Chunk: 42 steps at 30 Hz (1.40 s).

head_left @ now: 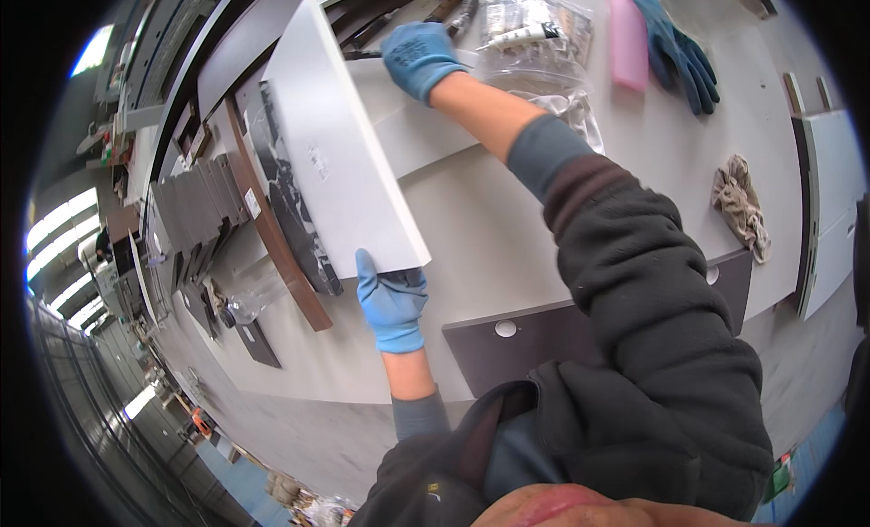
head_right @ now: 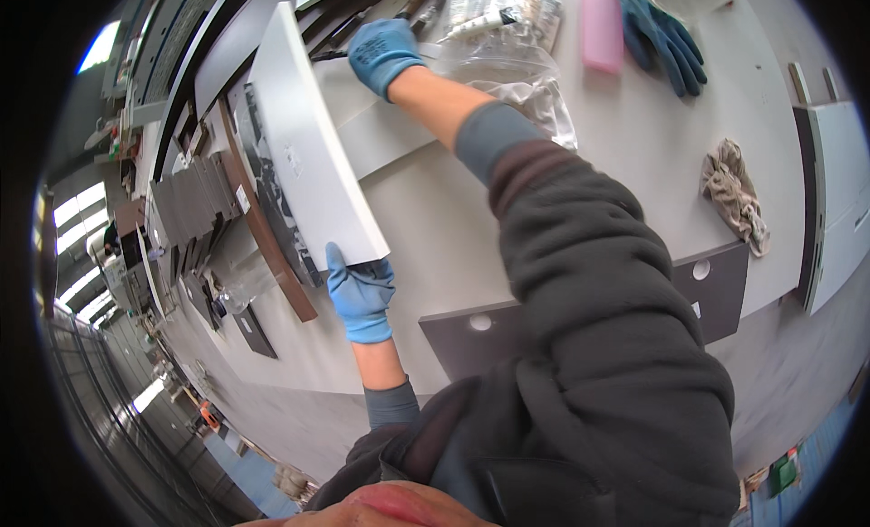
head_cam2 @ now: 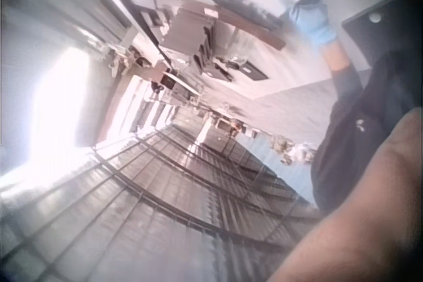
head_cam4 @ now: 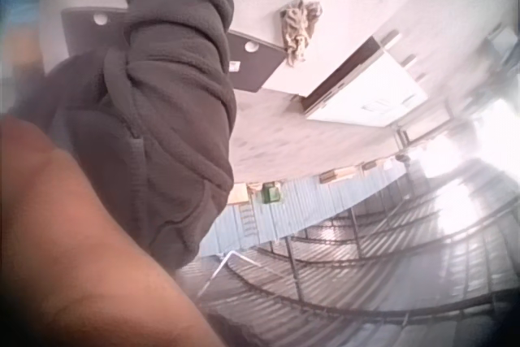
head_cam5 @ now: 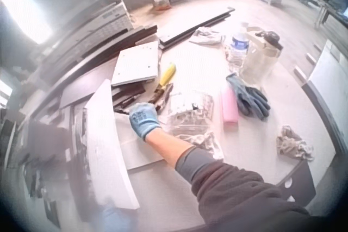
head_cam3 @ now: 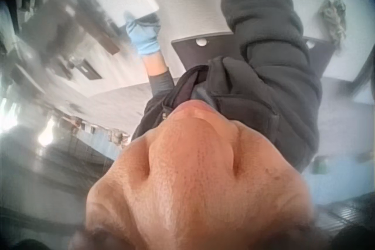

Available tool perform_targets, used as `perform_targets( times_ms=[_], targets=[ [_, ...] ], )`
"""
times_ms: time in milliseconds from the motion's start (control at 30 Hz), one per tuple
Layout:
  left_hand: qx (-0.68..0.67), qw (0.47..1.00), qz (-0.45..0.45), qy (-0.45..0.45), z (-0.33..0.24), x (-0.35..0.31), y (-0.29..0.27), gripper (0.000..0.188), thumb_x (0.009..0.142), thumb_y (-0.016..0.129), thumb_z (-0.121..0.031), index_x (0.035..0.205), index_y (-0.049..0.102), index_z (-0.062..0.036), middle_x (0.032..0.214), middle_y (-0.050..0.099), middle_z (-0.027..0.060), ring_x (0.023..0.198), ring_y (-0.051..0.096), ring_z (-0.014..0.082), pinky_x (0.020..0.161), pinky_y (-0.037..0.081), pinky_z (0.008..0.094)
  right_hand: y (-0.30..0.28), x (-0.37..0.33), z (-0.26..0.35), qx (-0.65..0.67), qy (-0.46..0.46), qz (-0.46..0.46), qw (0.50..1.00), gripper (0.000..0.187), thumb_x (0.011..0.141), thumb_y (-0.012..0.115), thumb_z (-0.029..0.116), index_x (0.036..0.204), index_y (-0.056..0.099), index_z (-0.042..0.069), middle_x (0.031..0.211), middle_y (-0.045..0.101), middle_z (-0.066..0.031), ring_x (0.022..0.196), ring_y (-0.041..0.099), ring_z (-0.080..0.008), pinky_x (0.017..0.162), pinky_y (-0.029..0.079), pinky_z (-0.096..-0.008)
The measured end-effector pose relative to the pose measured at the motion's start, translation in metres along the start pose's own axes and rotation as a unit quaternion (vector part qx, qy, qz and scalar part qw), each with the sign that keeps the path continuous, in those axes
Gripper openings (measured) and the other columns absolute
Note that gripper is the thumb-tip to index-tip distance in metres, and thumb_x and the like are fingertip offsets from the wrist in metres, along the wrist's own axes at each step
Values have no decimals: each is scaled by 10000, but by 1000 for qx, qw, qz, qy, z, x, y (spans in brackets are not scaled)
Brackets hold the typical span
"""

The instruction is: The person wipes a dark gray panel on a workbench using a cloth and a liquid from a bottle. They repeatedly wipe the surface, flip the panel, and continue wiping both sides. The person also briefly uses a marker on the panel before resuming wiping.

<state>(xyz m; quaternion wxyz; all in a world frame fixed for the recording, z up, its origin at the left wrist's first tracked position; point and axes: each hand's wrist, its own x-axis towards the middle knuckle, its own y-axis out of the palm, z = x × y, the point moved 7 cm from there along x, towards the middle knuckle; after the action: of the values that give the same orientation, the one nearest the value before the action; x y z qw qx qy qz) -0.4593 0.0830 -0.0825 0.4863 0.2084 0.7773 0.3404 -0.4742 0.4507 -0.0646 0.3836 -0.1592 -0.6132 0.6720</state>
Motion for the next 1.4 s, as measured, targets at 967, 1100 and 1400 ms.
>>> perform_targets(
  times_ms=[967, 1100, 1400],
  targets=[
    [518, 849, 54, 94, 68, -179, 72, 474, 1115, 562, -240, 1524, 509, -6, 1307, 706, 184, 981, 776, 221, 745, 615, 243, -218, -327, -2, 371, -175, 287, 866, 144, 917, 671, 131, 1044, 706, 72, 985, 699, -165, 986, 648, -383, 879, 512, -484],
    [480, 876, -17, 36, 98, -233, 12, 358, 1116, 571, -242, 1342, 657, 22, 1021, 787, 142, 775, 758, 148, 582, 554, 199, -224, -367, -4, 411, -190, 345, 822, 219, 939, 658, 126, 1141, 713, 63, 1036, 705, -186, 986, 666, -372, 881, 531, -455],
    [280, 957, -78, 20, 199, -318, -64, 449, 1136, 519, -379, 1198, 695, 30, 959, 801, 133, 575, 646, 62, 444, 434, 181, -187, -514, 24, 698, 158, 490, 498, 391, 941, 736, 67, 1313, 667, -33, 1026, 750, -63, 925, 678, -89, 827, 562, -268]
  ],
)
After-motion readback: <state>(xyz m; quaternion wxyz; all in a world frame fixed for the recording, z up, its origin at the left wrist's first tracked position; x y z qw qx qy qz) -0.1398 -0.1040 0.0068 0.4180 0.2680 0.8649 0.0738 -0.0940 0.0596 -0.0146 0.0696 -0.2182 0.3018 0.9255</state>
